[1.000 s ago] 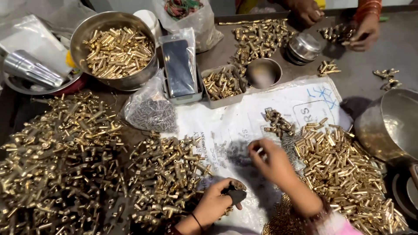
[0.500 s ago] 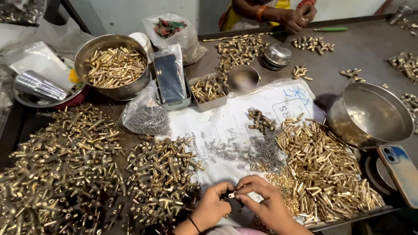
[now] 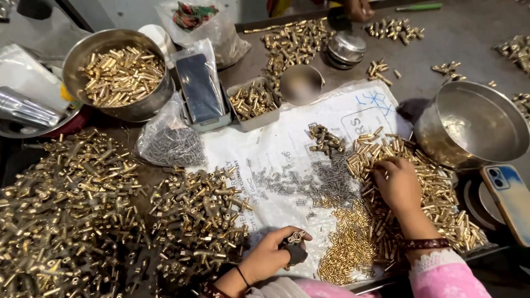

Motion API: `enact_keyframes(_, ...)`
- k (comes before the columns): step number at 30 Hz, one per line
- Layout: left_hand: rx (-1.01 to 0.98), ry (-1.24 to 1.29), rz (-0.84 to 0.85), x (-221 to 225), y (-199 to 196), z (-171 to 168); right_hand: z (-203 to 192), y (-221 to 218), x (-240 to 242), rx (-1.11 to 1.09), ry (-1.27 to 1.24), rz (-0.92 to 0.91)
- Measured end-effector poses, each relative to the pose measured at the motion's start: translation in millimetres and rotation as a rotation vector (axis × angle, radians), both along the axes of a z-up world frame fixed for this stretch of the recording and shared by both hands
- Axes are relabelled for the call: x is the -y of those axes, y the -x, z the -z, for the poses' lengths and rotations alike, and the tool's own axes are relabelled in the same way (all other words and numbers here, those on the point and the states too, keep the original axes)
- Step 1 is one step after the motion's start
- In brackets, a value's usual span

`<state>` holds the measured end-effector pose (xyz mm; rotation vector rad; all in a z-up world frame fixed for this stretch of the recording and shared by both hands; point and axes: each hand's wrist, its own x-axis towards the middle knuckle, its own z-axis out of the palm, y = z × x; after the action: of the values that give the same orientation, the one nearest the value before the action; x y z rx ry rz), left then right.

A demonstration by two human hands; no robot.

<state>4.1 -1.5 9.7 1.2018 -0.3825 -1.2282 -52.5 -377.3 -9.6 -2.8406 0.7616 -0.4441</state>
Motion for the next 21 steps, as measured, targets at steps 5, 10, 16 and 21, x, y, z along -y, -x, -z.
enact_keyframes(5, 0.114, -0.024, 0.045, 4, -6, 26, -23, -16, -12, -0.070, -0.034, 0.021)
enact_keyframes(10, 0.011, -0.237, -0.003, 5, -15, 17, -71, -9, -90, 0.008, -0.923, 0.310)
enact_keyframes(16, 0.089, -0.100, -0.133, 1, 3, 8, -44, 16, -164, 0.010, -1.478, -0.172)
enact_keyframes(21, 0.250, -0.105, -0.059, -8, 17, 7, -57, 25, -171, -0.015, -1.397, -0.323)
